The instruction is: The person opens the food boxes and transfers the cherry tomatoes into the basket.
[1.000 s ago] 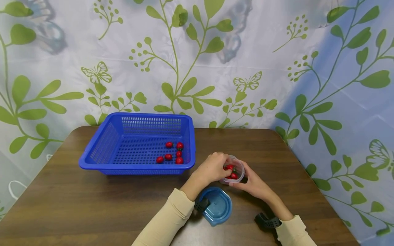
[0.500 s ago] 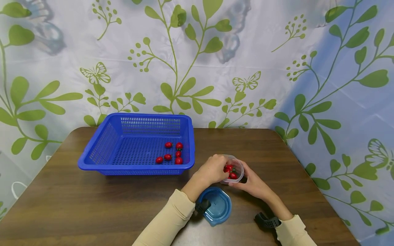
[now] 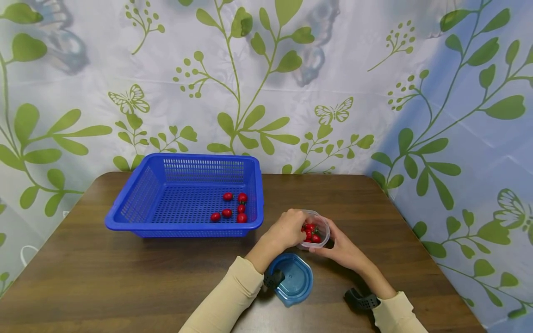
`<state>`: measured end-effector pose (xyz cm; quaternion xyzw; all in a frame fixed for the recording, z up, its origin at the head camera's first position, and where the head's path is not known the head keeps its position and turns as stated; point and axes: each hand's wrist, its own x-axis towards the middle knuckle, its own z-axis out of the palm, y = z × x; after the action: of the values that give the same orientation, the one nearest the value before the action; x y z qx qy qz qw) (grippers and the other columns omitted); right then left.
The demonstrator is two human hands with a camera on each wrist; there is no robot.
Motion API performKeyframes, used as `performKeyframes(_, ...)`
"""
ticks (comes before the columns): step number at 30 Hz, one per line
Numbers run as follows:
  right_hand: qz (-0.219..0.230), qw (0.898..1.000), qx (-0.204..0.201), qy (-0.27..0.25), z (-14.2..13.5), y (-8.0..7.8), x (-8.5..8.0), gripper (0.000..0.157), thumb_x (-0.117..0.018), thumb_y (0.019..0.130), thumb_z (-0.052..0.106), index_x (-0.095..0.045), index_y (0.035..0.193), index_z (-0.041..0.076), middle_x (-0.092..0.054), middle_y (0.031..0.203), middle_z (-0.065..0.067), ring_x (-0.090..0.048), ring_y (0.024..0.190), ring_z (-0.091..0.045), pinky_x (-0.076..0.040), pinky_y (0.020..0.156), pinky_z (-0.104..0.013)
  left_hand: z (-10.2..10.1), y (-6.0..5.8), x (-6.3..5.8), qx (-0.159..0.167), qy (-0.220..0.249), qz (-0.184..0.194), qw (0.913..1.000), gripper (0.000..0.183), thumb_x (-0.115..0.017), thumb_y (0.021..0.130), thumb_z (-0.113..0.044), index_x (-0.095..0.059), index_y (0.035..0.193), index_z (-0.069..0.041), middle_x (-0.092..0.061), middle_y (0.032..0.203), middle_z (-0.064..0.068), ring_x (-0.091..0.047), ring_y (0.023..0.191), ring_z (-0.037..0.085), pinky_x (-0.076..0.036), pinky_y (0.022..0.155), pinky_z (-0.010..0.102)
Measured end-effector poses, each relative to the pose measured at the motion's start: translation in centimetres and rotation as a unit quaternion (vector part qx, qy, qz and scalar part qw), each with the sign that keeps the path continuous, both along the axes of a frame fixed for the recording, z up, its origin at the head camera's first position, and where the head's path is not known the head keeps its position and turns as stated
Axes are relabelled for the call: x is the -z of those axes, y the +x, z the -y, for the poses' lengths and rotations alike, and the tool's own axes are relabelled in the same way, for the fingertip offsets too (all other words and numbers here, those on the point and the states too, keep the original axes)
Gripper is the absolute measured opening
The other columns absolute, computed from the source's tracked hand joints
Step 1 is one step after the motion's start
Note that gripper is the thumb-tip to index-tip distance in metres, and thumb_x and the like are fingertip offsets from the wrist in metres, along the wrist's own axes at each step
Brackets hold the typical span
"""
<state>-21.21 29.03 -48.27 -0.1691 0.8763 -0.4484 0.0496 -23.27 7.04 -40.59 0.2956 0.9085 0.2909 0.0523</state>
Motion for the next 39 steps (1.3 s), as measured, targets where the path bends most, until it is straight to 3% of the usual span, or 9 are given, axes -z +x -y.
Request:
performKeyframes(16, 0.003, 1.0, -0.001, 0.004, -0.13, -0.11, 0.08, 0.088, -0.084, 0.087, 0.032, -0.032, 0.157, 0.017, -0.045, 0.155, -0.015, -0.049, 0.14, -0.042, -0.037, 0.114, -0.065, 0.05, -0.26, 0.08, 0.012, 0.003, -0.012, 0.9999, 0.029, -0.082, 0.084, -0.004, -0.076, 0.113, -0.005, -0.075, 0.104, 0.008, -0.061, 0.078, 0.013, -0.056, 0.071, 0.02)
performKeyframes(30, 0.005, 1.0, -0.003, -0.001, -0.16, -0.06, 0.19, 0.087, -0.084, 0.088, 0.032, -0.032, 0.157, 0.018, -0.047, 0.154, -0.015, -0.051, 0.138, -0.04, -0.038, 0.114, -0.065, 0.08, -0.51, 0.5, 0.021, 0.027, -0.065, 0.9973, 0.019, -0.073, 0.09, -0.001, -0.078, 0.108, -0.008, -0.076, 0.101, 0.002, -0.065, 0.081, 0.008, -0.055, 0.074, 0.015)
performKeyframes(39, 0.005, 1.0, -0.006, -0.008, -0.16, -0.03, 0.13, 0.087, -0.084, 0.087, 0.031, -0.032, 0.156, 0.017, -0.047, 0.155, -0.015, -0.05, 0.139, -0.04, -0.038, 0.114, -0.064, 0.43, -0.6, 0.04, 0.024, 0.039, -0.061, 0.9971, 0.017, -0.071, 0.092, 0.0, -0.077, 0.106, -0.007, -0.076, 0.098, 0.003, -0.065, 0.082, 0.01, -0.056, 0.078, 0.018)
